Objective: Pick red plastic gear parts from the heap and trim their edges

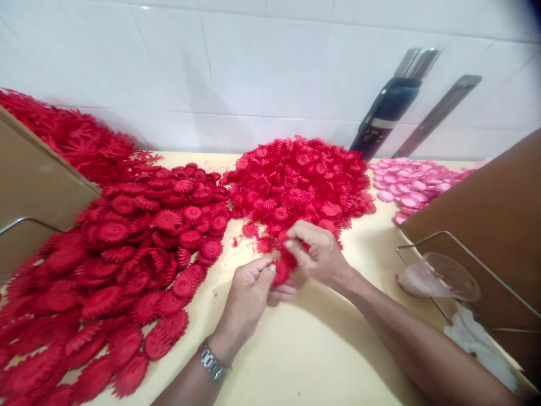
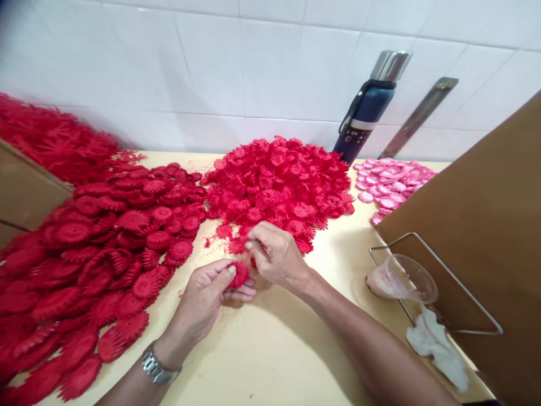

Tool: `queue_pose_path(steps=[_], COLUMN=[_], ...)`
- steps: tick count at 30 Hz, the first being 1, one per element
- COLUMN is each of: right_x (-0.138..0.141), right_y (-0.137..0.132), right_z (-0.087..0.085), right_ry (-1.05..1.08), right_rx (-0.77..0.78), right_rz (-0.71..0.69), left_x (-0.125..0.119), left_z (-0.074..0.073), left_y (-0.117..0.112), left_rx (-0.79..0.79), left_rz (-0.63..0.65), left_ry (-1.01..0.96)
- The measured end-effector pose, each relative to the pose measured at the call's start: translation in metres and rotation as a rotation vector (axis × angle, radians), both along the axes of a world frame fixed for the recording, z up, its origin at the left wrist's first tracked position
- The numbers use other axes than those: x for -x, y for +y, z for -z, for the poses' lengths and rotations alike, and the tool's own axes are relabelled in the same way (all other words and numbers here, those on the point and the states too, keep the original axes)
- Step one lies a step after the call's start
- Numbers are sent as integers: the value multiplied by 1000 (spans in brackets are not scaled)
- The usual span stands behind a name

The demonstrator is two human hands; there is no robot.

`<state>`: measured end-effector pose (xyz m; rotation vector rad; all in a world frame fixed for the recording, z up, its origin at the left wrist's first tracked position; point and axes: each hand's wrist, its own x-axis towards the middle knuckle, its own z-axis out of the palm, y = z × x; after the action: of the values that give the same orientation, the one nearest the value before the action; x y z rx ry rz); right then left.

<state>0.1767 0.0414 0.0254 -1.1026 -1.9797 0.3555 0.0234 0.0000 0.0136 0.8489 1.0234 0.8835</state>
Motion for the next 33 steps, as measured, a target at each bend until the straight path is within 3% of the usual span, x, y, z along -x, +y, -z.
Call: queue_pose_path(steps=[4,6,11,20,27,33], right_x=[-32,-48,-65,-70,-39,4], right_y=[22,32,40,32,17,-6], right_z=[-5,-1,9,-12,-17,-22], right_ry=[-67,-196,-256,81,125,99], right_rx=[-183,-215,-181,-220,-154,291], right_rz=[435,528,479,495,301,-159], left_x=[0,2,6,4,2,4], left_z=[-1,-2,-2,1,6,4], left_y=[0,2,4,4,2,3], left_rx=[59,90,87,-21,-11,-42], left_rz=[26,11,-10,-81,-84,-171], left_ry=[21,-17,-141,-41,0,17])
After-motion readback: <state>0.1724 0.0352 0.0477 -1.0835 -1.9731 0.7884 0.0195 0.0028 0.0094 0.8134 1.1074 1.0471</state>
